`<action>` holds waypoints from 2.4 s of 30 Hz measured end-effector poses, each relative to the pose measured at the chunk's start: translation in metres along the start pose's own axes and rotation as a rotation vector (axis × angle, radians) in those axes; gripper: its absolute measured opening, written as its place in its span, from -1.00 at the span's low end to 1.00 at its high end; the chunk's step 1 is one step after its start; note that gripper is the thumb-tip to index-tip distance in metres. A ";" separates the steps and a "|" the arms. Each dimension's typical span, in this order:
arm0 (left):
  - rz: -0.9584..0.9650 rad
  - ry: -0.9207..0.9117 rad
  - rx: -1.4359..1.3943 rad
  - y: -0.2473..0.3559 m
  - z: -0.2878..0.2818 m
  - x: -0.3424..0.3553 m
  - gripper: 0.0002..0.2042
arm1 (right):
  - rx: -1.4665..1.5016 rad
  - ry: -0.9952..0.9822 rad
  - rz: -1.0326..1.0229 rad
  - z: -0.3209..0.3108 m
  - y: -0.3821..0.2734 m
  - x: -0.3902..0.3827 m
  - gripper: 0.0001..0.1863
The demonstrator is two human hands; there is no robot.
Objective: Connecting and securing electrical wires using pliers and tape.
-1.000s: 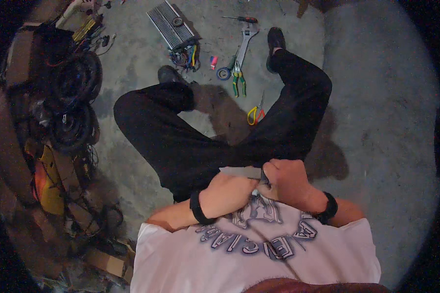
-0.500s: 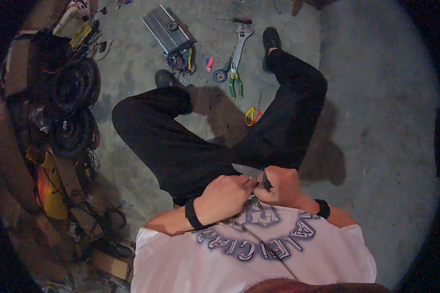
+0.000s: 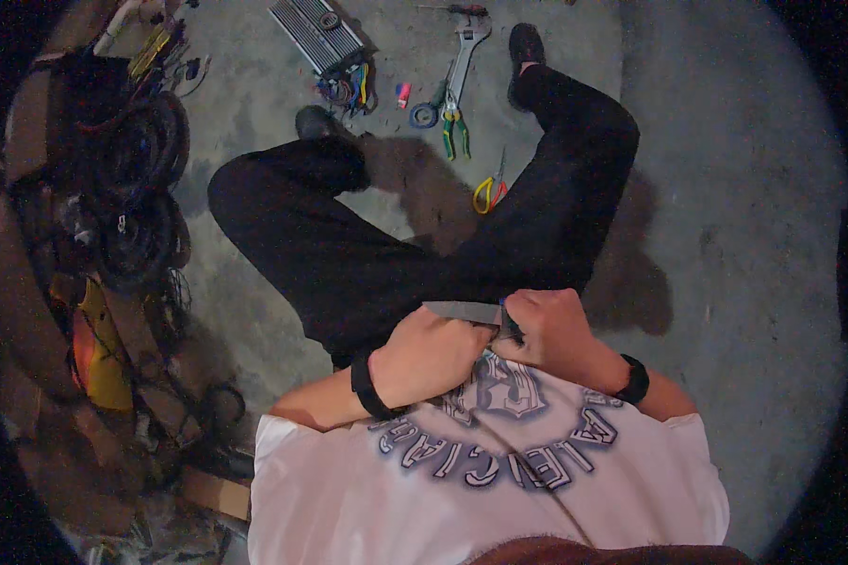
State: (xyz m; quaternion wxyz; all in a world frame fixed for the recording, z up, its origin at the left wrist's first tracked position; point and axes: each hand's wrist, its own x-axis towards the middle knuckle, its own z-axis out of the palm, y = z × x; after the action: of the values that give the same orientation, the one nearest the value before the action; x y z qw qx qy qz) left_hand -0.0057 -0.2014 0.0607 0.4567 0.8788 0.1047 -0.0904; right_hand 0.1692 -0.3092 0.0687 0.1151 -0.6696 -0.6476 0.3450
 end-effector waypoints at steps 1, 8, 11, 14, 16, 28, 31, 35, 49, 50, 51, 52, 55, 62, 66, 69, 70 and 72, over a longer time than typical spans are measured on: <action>0.031 0.085 -0.005 -0.001 0.002 -0.002 -0.85 | 0.006 0.036 0.025 0.005 -0.003 -0.003 -0.72; -0.083 0.021 -0.089 -0.011 0.008 -0.034 -0.80 | -0.100 0.060 0.439 0.015 -0.014 -0.024 -0.77; -0.069 0.197 -0.160 -0.023 0.007 -0.035 -0.77 | 0.069 0.455 0.202 0.014 -0.025 -0.015 -0.86; -0.034 0.295 -0.336 -0.037 0.001 -0.021 -0.81 | 0.179 0.452 0.405 -0.006 -0.016 0.003 -0.86; -0.042 0.321 -0.448 -0.042 -0.001 -0.017 -0.82 | 0.201 0.582 0.259 -0.014 -0.011 0.010 -0.83; -0.180 0.316 -0.759 -0.059 -0.010 -0.034 -0.77 | 0.171 0.609 -0.067 0.018 0.003 0.060 -0.82; -0.159 0.345 -0.746 -0.062 -0.021 -0.037 -0.77 | 0.200 0.508 0.059 0.017 0.002 0.068 -0.80; -0.206 0.350 -0.801 -0.061 -0.021 -0.047 -0.77 | 0.172 0.484 0.061 0.027 -0.009 0.073 -0.72; -0.344 0.313 -0.839 -0.088 -0.015 -0.045 -0.79 | 0.635 0.530 0.260 0.061 -0.013 0.065 -0.84; -0.383 0.288 -0.872 -0.090 -0.016 -0.043 -0.80 | 0.636 0.531 0.261 0.063 -0.010 0.062 -0.84; -0.366 0.281 -0.885 -0.092 -0.017 -0.041 -0.80 | 0.637 0.534 0.216 0.063 -0.008 0.060 -0.84; -0.369 0.268 -0.927 -0.093 -0.017 -0.040 -0.81 | 0.638 0.538 0.200 0.064 -0.007 0.057 -0.83; -0.365 0.233 -1.007 -0.094 -0.019 -0.036 -0.81 | 0.649 0.512 0.053 0.064 -0.009 0.052 -0.80; -0.323 0.260 -1.102 -0.103 -0.027 -0.013 -0.82 | 0.589 0.513 0.109 0.055 -0.010 0.064 -0.84; -0.285 0.346 -0.858 -0.099 -0.026 -0.008 -0.83 | 0.566 0.471 0.144 0.045 0.002 0.070 -0.85; -0.223 0.484 -0.664 -0.090 -0.020 -0.006 -0.82 | 0.639 0.386 0.085 0.034 0.016 0.072 -0.84; -0.150 0.541 -0.531 -0.087 -0.019 -0.003 -0.82 | 0.695 0.290 0.083 0.028 0.021 0.072 -0.84; -0.074 0.600 -0.394 -0.084 -0.017 0.005 -0.83 | 0.687 0.321 0.032 0.018 0.030 0.073 -0.85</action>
State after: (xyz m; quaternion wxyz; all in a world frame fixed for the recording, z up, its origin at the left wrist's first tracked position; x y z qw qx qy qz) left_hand -0.0222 -0.1399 0.0028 0.5628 0.7568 0.2815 0.1769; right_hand 0.1767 -0.2494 0.0149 0.4276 -0.6476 -0.4574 0.4342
